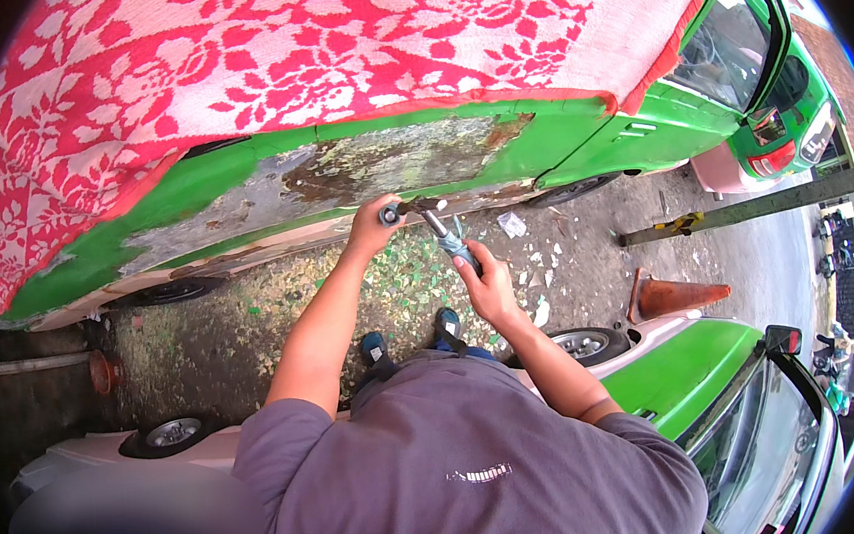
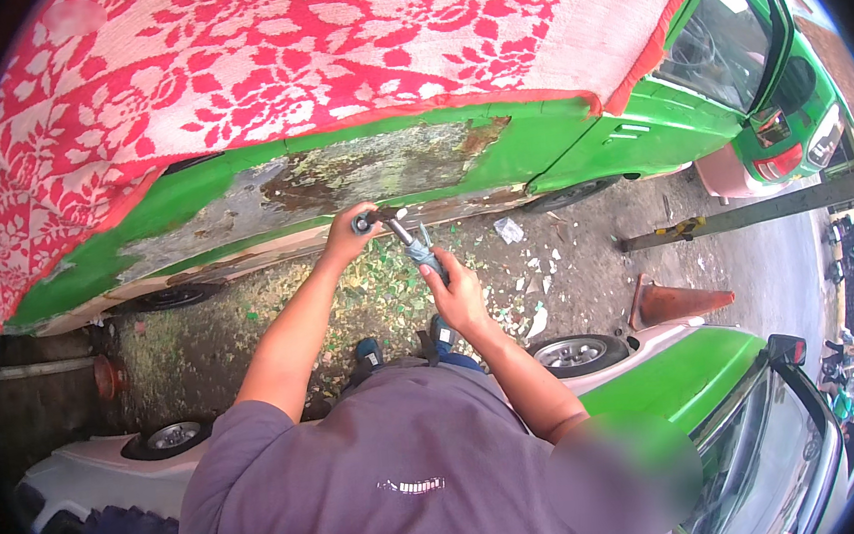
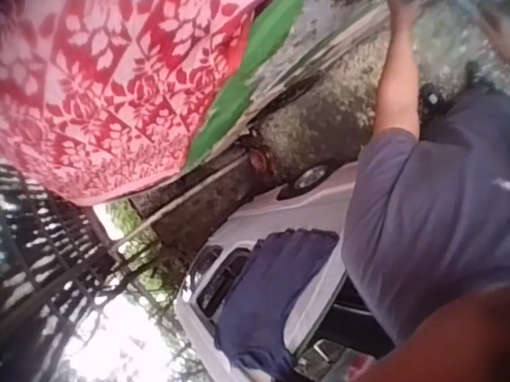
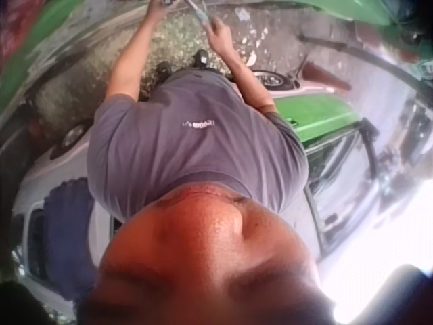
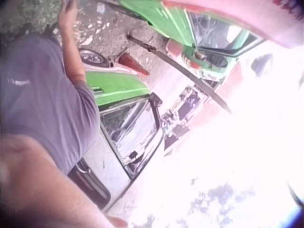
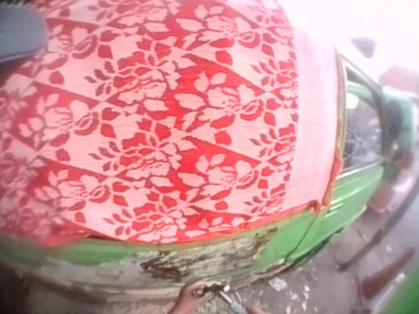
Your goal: The person uses a hammer and a metal punch to repeatedly strike a green car panel, likely to flatten a dent. The person holds the punch against the panel with the left hand and strikes it with the hammer in the right hand throughout the clip.
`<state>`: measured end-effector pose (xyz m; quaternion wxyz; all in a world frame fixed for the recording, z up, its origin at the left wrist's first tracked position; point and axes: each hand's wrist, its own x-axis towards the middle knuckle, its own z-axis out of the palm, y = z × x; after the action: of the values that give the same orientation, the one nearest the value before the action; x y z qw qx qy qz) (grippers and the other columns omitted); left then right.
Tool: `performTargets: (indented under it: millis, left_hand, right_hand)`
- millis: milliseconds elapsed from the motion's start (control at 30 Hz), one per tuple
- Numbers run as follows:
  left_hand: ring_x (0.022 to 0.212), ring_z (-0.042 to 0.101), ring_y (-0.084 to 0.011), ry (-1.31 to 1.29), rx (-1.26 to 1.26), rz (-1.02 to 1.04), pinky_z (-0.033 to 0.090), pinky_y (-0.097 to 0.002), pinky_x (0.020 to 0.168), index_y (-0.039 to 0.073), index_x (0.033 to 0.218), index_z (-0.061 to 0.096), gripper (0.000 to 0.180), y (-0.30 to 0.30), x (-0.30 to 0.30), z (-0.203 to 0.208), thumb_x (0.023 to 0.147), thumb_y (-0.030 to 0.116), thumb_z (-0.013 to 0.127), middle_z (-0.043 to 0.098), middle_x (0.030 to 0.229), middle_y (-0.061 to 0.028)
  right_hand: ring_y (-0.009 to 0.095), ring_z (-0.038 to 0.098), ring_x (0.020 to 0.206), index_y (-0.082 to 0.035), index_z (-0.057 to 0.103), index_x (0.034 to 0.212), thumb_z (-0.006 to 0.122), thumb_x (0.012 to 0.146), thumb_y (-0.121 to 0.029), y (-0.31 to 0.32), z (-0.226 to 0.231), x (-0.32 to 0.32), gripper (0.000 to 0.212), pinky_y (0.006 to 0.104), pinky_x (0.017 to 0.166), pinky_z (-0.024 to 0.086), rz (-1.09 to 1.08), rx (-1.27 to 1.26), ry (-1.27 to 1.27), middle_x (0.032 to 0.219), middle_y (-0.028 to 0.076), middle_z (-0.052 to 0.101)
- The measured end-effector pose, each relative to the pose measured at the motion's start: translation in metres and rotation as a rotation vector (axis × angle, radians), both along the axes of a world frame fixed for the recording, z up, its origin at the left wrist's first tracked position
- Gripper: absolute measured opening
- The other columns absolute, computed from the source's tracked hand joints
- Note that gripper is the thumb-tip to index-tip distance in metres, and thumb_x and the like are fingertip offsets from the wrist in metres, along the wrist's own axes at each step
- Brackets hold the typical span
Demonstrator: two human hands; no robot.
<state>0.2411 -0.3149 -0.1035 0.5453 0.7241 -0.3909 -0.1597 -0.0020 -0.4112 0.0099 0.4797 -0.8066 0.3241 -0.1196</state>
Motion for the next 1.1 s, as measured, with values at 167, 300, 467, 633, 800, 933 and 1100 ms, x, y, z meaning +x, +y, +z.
performTargets:
  millis: [167,300,467,633,800,933,1100]
  left_hand:
    - [0.087,0.066,-0.0188,-0.059,0.102,-0.064,0.05,-0.0318,0.081,0.004,0.094,0.063,0.025,-0.001,0.002,0.011,0.073,0.0,0.075,0.068,0.09,-0.0076]
    - [0.087,0.066,-0.0197,-0.083,0.091,-0.049,0.05,-0.0327,0.08,0.004,0.096,0.064,0.027,-0.004,0.004,0.011,0.073,-0.001,0.076,0.068,0.09,-0.0086]
    - [0.088,0.066,-0.025,-0.12,0.09,0.031,0.05,-0.0349,0.081,0.005,0.101,0.065,0.031,-0.003,0.001,-0.008,0.073,0.006,0.079,0.068,0.093,-0.0105]
    - [0.089,0.066,-0.0316,-0.295,0.148,0.062,0.05,-0.0385,0.078,0.004,0.093,0.063,0.021,-0.003,-0.004,-0.002,0.079,0.013,0.076,0.068,0.089,-0.0123]
    - [0.088,0.067,-0.0325,-0.137,0.124,-0.024,0.051,-0.0398,0.077,0.005,0.094,0.064,0.02,-0.009,0.0,-0.001,0.078,0.013,0.075,0.069,0.09,-0.0116]
    - [0.085,0.067,-0.0315,-0.203,0.184,-0.004,0.052,-0.0375,0.078,0.008,0.101,0.067,0.024,-0.015,-0.007,0.013,0.079,0.014,0.077,0.07,0.092,-0.012]
    - [0.091,0.068,-0.0282,0.053,0.215,0.052,0.052,-0.0392,0.081,0.007,0.101,0.066,0.024,0.017,-0.006,-0.027,0.083,0.019,0.078,0.071,0.098,-0.0103]
  right_hand:
    - [0.039,0.068,0.08,-0.003,0.061,0.124,0.065,0.094,-0.025,0.004,-0.018,0.002,0.037,0.0432,0.071,0.054,0.099,-0.411,-0.312,0.094,0.02,0.069]
    - [0.038,0.068,0.082,-0.003,0.061,0.122,0.065,0.094,-0.027,-0.006,-0.011,0.012,0.037,0.0449,0.069,0.054,0.14,-0.373,-0.096,0.098,0.02,0.069]
    - [0.039,0.068,0.086,-0.006,0.06,0.125,0.063,0.095,-0.027,-0.007,-0.02,0.003,0.036,0.0451,0.072,0.054,0.062,-0.411,-0.391,0.104,0.02,0.069]
    - [0.039,0.069,0.086,-0.004,0.059,0.127,0.064,0.095,-0.024,-0.016,-0.023,0.012,0.038,0.044,0.074,0.054,0.069,-0.274,0.028,0.101,0.023,0.069]
    - [0.04,0.069,0.085,0.002,0.058,0.125,0.065,0.095,-0.024,-0.017,-0.032,-0.004,0.04,0.0435,0.074,0.055,0.008,-0.264,-0.234,0.1,0.025,0.069]
    - [0.041,0.069,0.081,-0.002,0.061,0.122,0.067,0.093,-0.025,-0.023,-0.023,0.009,0.038,0.0448,0.069,0.055,0.126,-0.43,-0.036,0.102,0.024,0.069]
    - [0.039,0.07,0.081,0.001,0.06,0.122,0.068,0.093,-0.024,-0.028,-0.016,-0.001,0.039,0.0431,0.07,0.055,0.062,-0.325,-0.165,0.099,0.024,0.069]
